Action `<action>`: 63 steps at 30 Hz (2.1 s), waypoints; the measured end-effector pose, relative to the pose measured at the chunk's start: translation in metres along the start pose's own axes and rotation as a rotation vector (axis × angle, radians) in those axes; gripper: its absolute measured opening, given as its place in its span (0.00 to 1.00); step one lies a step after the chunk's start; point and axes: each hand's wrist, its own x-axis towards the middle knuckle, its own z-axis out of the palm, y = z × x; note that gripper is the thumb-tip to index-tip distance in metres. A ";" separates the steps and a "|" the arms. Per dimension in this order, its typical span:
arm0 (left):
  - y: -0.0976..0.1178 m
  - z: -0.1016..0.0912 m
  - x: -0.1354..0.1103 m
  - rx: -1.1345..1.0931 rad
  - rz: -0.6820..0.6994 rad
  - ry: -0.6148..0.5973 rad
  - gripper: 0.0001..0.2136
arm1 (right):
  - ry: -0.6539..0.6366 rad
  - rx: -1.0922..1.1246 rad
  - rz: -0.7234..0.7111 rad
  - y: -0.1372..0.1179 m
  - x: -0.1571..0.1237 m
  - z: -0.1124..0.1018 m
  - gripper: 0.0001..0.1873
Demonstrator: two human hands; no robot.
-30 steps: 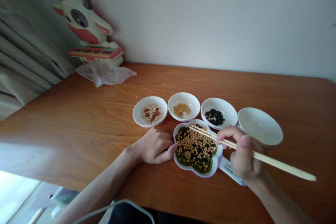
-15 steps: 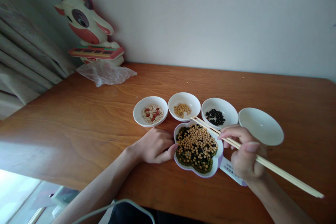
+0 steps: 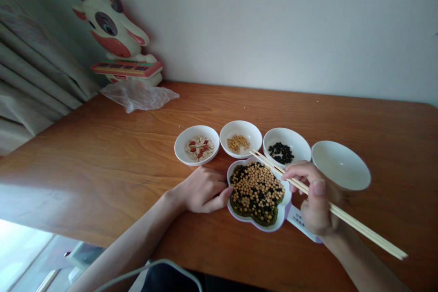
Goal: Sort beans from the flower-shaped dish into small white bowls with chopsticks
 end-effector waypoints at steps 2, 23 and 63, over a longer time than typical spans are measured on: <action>0.000 0.000 0.000 0.000 -0.002 -0.002 0.25 | 0.017 0.024 -0.027 0.000 0.000 0.000 0.29; -0.001 -0.001 -0.002 0.001 -0.039 -0.018 0.24 | -0.085 -0.012 -0.017 -0.017 -0.001 0.001 0.25; 0.000 0.001 -0.001 0.034 -0.003 -0.006 0.25 | -0.138 -0.080 0.056 -0.015 0.002 -0.001 0.26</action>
